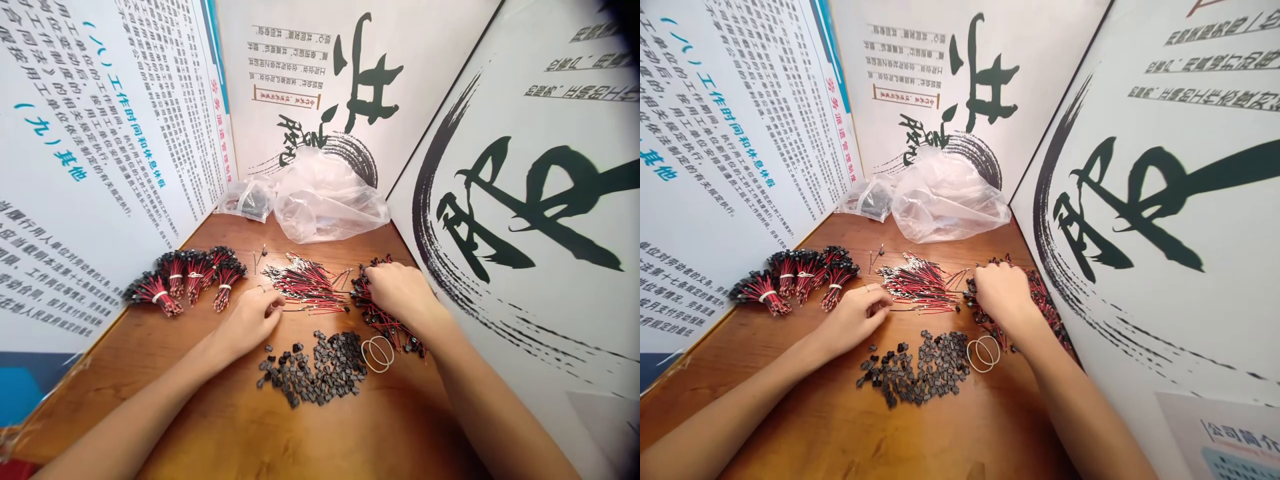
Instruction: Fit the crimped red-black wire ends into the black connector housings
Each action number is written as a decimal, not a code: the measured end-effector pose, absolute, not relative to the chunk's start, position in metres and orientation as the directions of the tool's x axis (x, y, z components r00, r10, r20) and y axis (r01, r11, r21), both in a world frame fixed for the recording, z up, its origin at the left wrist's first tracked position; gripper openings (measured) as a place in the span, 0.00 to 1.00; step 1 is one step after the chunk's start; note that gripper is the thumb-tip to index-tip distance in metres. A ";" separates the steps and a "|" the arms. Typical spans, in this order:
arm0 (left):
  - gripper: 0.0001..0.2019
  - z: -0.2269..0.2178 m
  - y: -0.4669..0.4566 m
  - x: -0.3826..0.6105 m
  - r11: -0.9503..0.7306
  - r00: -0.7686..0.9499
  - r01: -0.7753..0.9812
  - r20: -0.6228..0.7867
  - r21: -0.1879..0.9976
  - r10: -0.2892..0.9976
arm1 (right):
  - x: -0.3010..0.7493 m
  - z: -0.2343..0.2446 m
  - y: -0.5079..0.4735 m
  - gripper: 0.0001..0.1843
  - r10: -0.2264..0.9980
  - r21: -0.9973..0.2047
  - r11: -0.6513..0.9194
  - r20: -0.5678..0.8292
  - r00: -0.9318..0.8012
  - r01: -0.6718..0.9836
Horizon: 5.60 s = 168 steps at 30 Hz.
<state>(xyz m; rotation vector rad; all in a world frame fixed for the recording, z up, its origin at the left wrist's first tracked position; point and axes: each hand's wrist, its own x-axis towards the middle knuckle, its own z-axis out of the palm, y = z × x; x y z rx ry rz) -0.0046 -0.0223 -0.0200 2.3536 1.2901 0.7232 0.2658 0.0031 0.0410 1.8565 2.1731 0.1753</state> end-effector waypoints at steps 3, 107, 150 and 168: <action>0.06 -0.020 -0.020 -0.005 -0.489 0.446 0.698 0.218 0.523 0.868 | 0.245 0.032 -0.004 0.10 0.902 0.092 0.416 -0.170 -0.398 0.905; 0.05 0.005 -0.038 0.014 -0.004 0.278 -0.018 0.009 1.000 0.960 | 0.214 0.023 -0.029 0.08 0.702 -0.387 0.709 0.309 -0.642 0.589; 0.04 0.004 -0.039 0.014 -0.025 0.285 -0.006 0.026 1.000 0.958 | 0.212 0.027 -0.033 0.08 0.726 -0.383 0.683 0.267 -0.633 0.622; 0.03 0.005 -0.043 0.016 -0.117 0.244 0.040 0.104 0.992 0.964 | 0.210 0.024 -0.030 0.07 0.761 -0.651 0.605 0.303 -0.574 0.458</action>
